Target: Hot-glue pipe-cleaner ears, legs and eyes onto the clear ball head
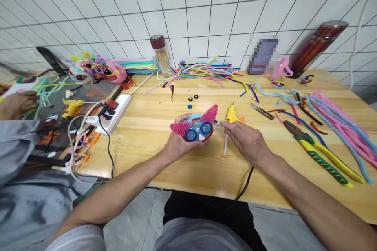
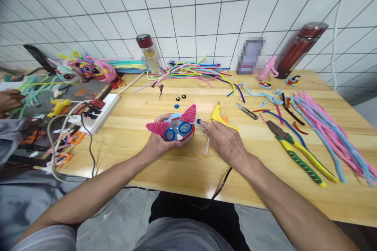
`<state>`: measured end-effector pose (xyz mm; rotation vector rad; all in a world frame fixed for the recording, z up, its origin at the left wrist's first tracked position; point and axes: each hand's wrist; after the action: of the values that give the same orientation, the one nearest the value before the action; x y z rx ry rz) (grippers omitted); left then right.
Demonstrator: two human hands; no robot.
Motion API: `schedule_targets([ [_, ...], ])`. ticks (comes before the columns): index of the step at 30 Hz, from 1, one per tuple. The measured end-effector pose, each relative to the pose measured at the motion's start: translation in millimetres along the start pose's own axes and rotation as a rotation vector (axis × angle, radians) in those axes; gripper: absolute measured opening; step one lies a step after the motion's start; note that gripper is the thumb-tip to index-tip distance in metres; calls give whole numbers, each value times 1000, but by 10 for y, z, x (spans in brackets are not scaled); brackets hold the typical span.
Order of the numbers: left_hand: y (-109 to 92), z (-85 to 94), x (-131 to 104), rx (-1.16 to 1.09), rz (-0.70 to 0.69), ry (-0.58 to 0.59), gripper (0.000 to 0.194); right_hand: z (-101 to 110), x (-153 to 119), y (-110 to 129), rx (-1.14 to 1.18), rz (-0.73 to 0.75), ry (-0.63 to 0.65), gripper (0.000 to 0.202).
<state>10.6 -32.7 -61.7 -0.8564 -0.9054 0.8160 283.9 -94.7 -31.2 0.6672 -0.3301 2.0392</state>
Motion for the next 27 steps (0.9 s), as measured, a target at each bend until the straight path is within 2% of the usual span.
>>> schedule_targets([
  [4,7,-24,-28,21,-44,-8,109,-4,-3,19,-65,-4,21,28],
  [11,36,-6,-48,69,-26,6,117,-16,-23,42,-103,-8,18,27],
  [21,16,23,-54,188,-54,47,114,-35,-41,54,-146,-75,71,31],
  [27,-25,28,-24,188,-90,71,103,6,-29,34,-149,-67,77,27],
])
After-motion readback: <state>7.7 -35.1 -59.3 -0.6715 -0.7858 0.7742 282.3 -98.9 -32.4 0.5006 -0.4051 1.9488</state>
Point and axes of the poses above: each hand's wrist, its own x-axis towards the middle knuckle, its own z-axis out of the back of the hand, y = z × x, and after that the axes turned 5 degrees about y, right-handed
